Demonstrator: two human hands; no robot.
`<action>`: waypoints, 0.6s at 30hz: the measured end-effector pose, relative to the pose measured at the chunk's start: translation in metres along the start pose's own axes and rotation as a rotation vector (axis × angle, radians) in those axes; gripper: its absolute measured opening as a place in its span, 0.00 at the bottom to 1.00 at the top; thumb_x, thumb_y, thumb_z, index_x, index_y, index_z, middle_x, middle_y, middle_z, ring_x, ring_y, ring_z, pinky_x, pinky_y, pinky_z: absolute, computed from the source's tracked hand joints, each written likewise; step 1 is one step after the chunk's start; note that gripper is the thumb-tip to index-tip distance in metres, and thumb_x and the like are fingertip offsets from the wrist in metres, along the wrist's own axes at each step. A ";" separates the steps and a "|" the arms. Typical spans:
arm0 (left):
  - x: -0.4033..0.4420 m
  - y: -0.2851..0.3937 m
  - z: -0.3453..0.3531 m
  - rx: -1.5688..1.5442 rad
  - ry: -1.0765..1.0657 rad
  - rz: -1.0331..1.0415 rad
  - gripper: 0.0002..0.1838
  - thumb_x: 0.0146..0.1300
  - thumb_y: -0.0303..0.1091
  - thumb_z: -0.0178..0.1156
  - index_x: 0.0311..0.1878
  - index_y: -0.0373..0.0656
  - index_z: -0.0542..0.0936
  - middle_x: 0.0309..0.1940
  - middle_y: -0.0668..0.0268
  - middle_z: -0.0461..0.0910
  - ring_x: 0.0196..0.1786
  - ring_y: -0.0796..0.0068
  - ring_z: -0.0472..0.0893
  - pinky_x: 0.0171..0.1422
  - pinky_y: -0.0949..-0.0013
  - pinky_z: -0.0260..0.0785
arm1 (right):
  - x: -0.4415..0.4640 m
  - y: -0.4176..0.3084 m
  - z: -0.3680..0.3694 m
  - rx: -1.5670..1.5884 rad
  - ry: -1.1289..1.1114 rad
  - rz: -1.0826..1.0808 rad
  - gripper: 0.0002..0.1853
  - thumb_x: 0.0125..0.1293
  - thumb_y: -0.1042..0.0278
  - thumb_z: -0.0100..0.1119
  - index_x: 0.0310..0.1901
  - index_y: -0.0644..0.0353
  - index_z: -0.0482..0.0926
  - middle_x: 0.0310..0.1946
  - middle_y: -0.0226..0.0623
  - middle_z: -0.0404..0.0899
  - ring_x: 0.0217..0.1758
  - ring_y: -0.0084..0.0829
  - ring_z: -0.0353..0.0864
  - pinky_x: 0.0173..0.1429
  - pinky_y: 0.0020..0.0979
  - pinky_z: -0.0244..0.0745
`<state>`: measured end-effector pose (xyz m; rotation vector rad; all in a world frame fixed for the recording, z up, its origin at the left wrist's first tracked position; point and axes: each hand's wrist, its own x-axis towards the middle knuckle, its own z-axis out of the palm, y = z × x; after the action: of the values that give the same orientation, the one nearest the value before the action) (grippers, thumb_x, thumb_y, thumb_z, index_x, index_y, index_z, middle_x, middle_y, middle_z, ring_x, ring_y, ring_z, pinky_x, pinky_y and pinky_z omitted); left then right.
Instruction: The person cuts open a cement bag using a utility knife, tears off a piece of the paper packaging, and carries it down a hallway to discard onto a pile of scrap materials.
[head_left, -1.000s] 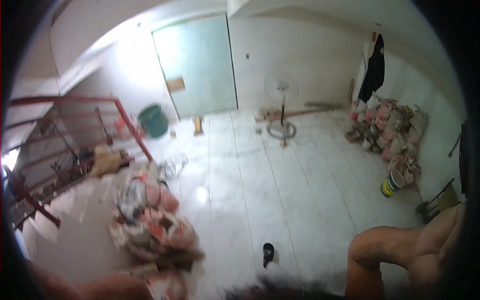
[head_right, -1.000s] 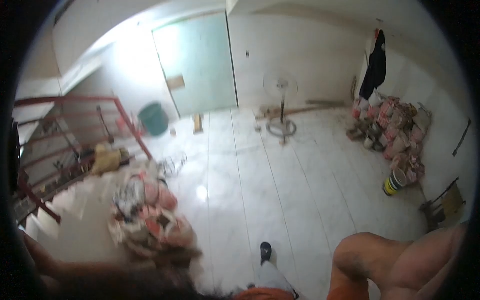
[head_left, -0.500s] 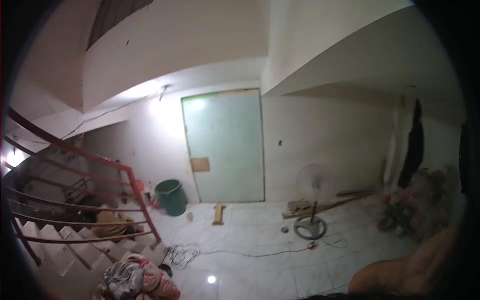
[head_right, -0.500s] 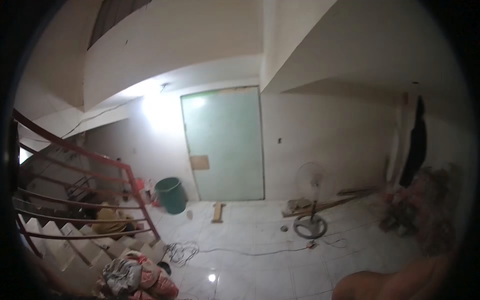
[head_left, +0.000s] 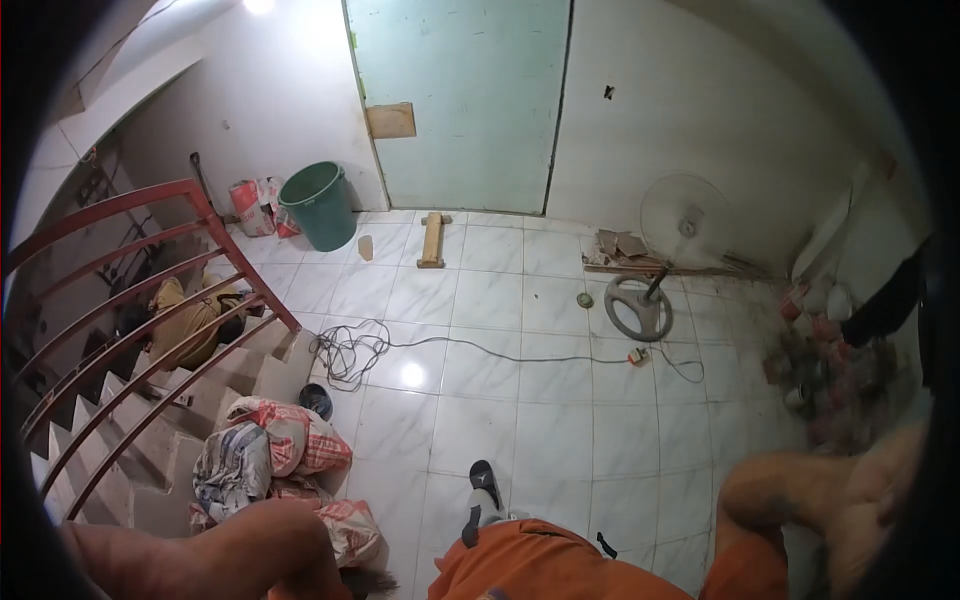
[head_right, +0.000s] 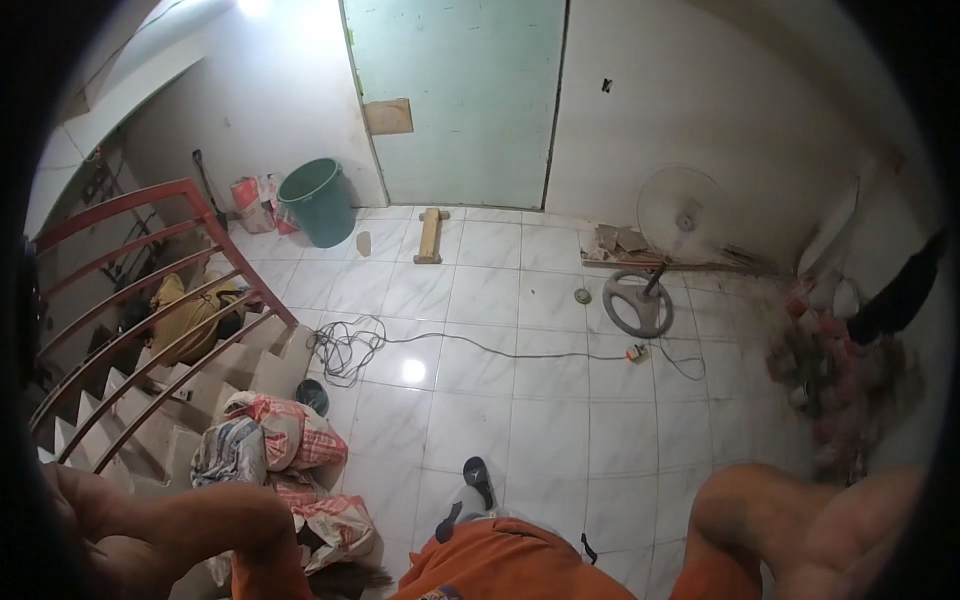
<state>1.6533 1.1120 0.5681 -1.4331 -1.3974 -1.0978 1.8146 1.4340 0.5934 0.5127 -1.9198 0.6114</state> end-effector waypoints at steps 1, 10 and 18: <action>0.002 -0.023 0.006 0.002 -0.003 0.003 0.15 0.62 0.27 0.60 0.52 0.41 0.77 0.44 0.61 0.81 0.26 0.79 0.75 0.37 0.72 0.70 | 0.008 0.019 0.012 0.001 -0.007 0.000 0.10 0.69 0.69 0.52 0.39 0.70 0.76 0.38 0.46 0.78 0.24 0.20 0.71 0.27 0.18 0.69; 0.017 -0.206 0.081 0.050 0.000 0.004 0.15 0.60 0.25 0.62 0.51 0.40 0.78 0.43 0.60 0.82 0.26 0.79 0.76 0.37 0.73 0.70 | 0.054 0.184 0.100 0.026 -0.008 0.071 0.10 0.70 0.69 0.51 0.41 0.70 0.76 0.40 0.47 0.79 0.25 0.20 0.72 0.28 0.19 0.70; -0.026 -0.339 0.160 0.558 0.025 -0.464 0.14 0.59 0.23 0.63 0.50 0.39 0.80 0.41 0.59 0.83 0.26 0.79 0.77 0.36 0.73 0.69 | 0.031 0.409 0.221 0.240 0.033 0.482 0.11 0.71 0.69 0.51 0.42 0.70 0.77 0.42 0.47 0.79 0.25 0.21 0.73 0.28 0.20 0.71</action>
<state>1.3199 1.2702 0.4955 -0.7118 -1.8871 -0.8846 1.4040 1.6140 0.4659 0.1789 -1.9582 1.1629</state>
